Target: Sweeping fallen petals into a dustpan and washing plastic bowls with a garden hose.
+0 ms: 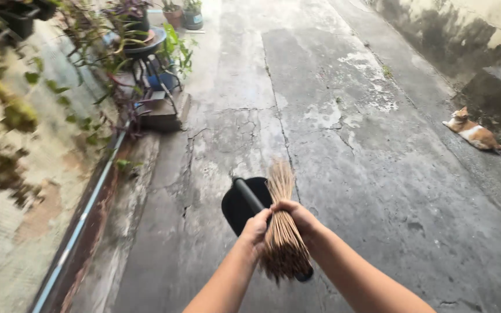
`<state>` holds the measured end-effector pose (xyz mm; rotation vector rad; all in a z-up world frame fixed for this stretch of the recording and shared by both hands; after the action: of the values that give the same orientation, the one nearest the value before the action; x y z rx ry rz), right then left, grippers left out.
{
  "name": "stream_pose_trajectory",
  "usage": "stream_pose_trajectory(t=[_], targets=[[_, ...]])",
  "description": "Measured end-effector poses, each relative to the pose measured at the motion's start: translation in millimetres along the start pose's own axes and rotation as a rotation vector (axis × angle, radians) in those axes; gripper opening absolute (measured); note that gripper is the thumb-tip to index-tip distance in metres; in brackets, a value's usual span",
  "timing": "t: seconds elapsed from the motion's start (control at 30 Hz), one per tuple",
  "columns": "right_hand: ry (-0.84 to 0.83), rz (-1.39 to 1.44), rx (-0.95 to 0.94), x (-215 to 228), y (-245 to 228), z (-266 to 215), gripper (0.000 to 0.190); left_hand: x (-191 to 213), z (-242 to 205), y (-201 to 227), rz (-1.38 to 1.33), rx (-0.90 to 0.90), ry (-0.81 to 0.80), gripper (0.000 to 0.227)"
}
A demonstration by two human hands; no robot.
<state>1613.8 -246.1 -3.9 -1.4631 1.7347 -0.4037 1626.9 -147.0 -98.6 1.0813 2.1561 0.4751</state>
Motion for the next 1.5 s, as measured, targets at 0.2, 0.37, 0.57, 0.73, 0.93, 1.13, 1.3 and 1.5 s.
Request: stream_pose_trajectory(t=[0.2, 0.37, 0.57, 0.73, 0.93, 1.13, 1.3, 1.5], targets=[[0.048, 0.159, 0.051, 25.1, -140.0, 156.7, 0.023, -106.4, 90.0, 113.5, -0.126, -0.039, -0.177, 0.012], [-0.079, 0.094, 0.119, 36.4, -263.0, 287.4, 0.029, -163.7, 262.6, 174.3, 0.048, 0.005, -0.187, 0.051], [-0.211, 0.132, -0.010, -19.6, -412.1, 379.6, 0.027, -259.5, 323.5, 339.7, -0.180, 0.121, -0.161, 0.012], [-0.239, 0.112, -0.141, -27.0, -483.2, 519.3, 0.021, -237.3, 513.5, 416.3, -0.279, 0.272, -0.168, 0.015], [-0.205, 0.031, -0.051, -32.3, -589.4, 724.4, 0.022, -256.2, 675.6, 561.5, -0.385, 0.251, -0.214, 0.016], [-0.183, -0.007, 0.007, -88.8, -707.6, 893.3, 0.030, -277.2, 815.9, 721.9, -0.531, 0.222, -0.171, 0.022], [-0.144, 0.006, 0.003, -114.4, -771.0, 1000.9, 0.031, -302.9, 886.5, 825.2, -0.637, 0.186, -0.097, 0.023], [-0.158, 0.007, -0.037, -143.4, -854.8, 1206.8, 0.031, -307.3, 1036.0, 964.5, -0.794, 0.036, -0.070, 0.018]])
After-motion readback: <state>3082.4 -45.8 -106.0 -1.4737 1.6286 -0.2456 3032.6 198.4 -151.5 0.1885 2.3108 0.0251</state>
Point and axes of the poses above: each hand's wrist, its own z-axis towards the middle knuckle, its own x-axis out of the back of the hand, y = z × x, the point moved 5 cm from there along z, towards the middle knuckle, and after that the axes turned 5 degrees about x, right-handed, at the moved point
